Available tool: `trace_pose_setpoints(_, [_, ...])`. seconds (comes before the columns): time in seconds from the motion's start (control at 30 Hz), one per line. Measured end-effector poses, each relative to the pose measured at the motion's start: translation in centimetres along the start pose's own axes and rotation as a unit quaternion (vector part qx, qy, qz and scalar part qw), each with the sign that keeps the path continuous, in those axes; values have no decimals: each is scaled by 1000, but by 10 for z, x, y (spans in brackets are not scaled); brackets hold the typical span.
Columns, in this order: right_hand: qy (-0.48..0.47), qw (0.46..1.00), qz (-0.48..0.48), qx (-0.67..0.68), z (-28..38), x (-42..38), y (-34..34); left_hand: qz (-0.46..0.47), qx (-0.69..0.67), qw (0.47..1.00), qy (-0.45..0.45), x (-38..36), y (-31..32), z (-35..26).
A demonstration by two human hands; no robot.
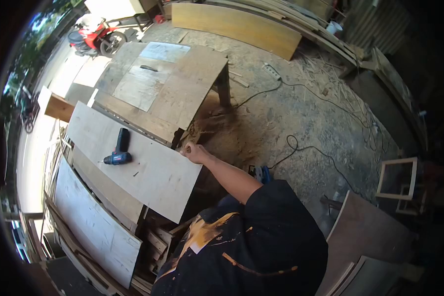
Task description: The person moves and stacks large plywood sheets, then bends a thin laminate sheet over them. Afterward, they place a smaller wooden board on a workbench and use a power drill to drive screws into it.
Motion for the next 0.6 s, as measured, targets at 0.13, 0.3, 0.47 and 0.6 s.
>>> trace_pose_setpoints(0.13, [69, 986, -134, 76, -63, -64, -26, 139, 97, 985, 26, 31, -16, -65])
trace_pose_setpoints(0.3, [214, 933, -274, 94, -231, -200, -14, 284, 116, 951, 33, 39, -6, -121])
trace_pose_setpoints(0.47, [450, 813, -351, 115, -292, -462, -1, 397, 220, 879, 146, 112, 6, -46])
trace_pose_setpoints(0.6, [545, 680, -468, 148, -312, -686, 62, 409, 278, 866, 75, 110, 33, 1])
Point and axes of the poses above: each hand's wrist, its own x-axis towards the middle knuckle, its own y-axis out of the palm, z = x × y, the point moved 4 cm from there along x, towards the middle knuckle, and after that the axes turned 10 degrees about -x, right-handed, at the moved point
